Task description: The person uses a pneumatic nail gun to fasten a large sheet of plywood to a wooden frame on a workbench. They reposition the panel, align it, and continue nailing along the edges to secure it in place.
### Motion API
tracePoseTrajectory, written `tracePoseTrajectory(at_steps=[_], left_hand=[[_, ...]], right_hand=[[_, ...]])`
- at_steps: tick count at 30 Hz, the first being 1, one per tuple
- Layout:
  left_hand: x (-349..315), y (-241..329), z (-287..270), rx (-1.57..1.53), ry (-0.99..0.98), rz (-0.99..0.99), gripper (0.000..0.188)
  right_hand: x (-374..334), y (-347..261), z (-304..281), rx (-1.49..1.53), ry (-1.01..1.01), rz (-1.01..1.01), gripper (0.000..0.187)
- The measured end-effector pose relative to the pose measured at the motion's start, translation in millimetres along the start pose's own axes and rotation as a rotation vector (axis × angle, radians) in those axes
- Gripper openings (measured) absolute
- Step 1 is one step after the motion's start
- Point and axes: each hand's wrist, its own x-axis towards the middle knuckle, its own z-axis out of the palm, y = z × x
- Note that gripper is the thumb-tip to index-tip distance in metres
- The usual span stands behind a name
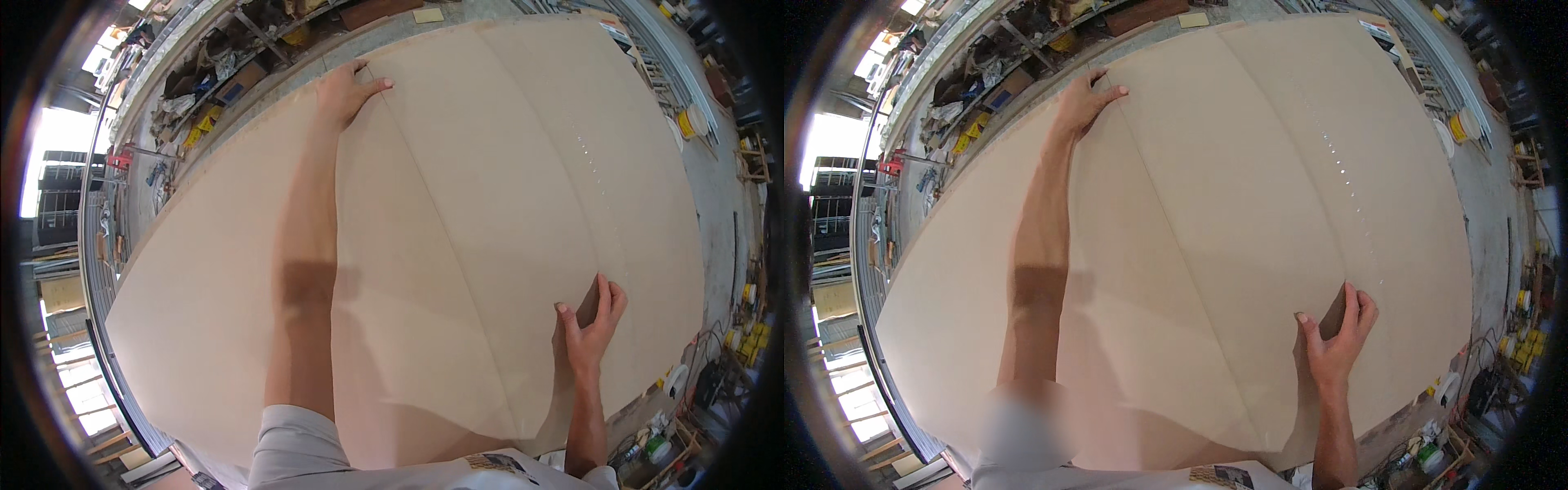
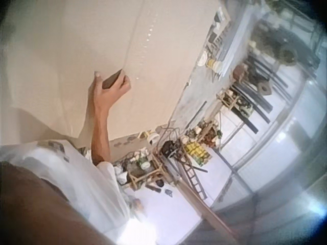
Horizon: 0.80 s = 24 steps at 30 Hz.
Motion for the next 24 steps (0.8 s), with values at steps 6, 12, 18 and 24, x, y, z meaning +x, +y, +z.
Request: tracePoseTrajectory(at_steps=[6,12,18,24], left_hand=[[9,-18,-1,-0.093,-0.014,0.063,0.078],[-10,7,-4,-0.012,0.026,0.088,0.068],[-6,1,-2,0.002,0.082,0.148,0.039],[-9,-9,-1,0.112,0.202,0.214,0.038]], right_hand=[[-3,2,-3,0.025,-0.020,0.020,0.080],[-6,2,0,0.016,0.025,0.010,0.079],[0,-9,4,0.003,0.044,0.096,0.075],[-7,-9,-9,-0.007,-0.008,0.056,0.078]])
